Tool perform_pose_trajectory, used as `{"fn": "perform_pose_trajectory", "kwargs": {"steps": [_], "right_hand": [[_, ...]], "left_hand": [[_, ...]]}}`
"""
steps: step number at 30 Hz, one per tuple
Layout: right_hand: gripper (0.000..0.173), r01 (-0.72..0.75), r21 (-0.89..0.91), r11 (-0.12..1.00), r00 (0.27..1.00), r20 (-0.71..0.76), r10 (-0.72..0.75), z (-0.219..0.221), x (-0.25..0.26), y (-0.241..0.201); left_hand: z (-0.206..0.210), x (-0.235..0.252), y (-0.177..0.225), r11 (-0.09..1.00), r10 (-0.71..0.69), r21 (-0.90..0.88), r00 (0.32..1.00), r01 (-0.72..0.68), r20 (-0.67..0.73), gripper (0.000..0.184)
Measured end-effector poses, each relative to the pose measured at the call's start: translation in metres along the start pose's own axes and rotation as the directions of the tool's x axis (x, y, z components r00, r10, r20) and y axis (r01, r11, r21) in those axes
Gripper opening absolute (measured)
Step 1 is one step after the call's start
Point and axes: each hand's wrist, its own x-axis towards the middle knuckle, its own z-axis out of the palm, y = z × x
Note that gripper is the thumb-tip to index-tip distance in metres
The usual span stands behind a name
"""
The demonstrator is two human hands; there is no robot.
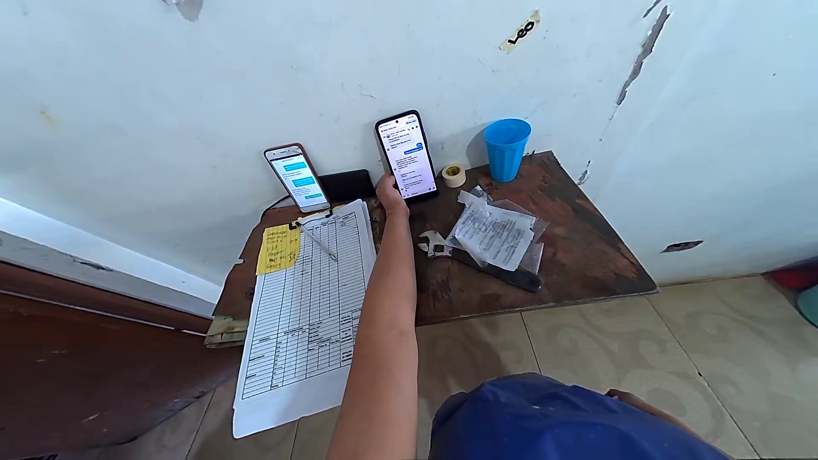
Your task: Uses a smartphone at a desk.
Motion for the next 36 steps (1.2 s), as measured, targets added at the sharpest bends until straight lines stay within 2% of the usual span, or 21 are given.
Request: {"fn": "perform_pose_trajectory", "kwargs": {"steps": [8,12,15,23,36], "right_hand": [[0.049,-0.002,0.019,1.000,1.000,-0.001,0.002,-0.004,-0.009,-0.007],[0.049,0.031,-0.046,0.998,0.999,0.021,-0.030,-0.006,-0.010,-0.007],[0.049,0.040,-0.018,0.999,0.999,0.012,-0.040,-0.003,0.007,0.007],[0.048,0.024,0.034,0.999,1.000,0.011,-0.025,0.000,0.013,0.010],[0.049,0.025,0.037,0.999,1.000,0.013,-0.026,-0.003,0.004,-0.001]], "left_hand": [[0.000,-0.001,0.001,1.000,0.001,0.005,1.000,-0.001,0.005,0.030],[0.001,-0.002,0.003,1.000,-0.009,-0.017,1.000,0.009,0.001,0.032],[0.000,-0.001,0.001,1.000,-0.007,-0.017,1.000,0.007,0.000,0.031],[0.000,-0.002,0.002,1.000,0.004,-0.013,1.000,-0.004,0.006,0.030],[0.000,-0.001,0.002,1.000,-0.004,-0.022,1.000,0.004,0.000,0.030]]}}
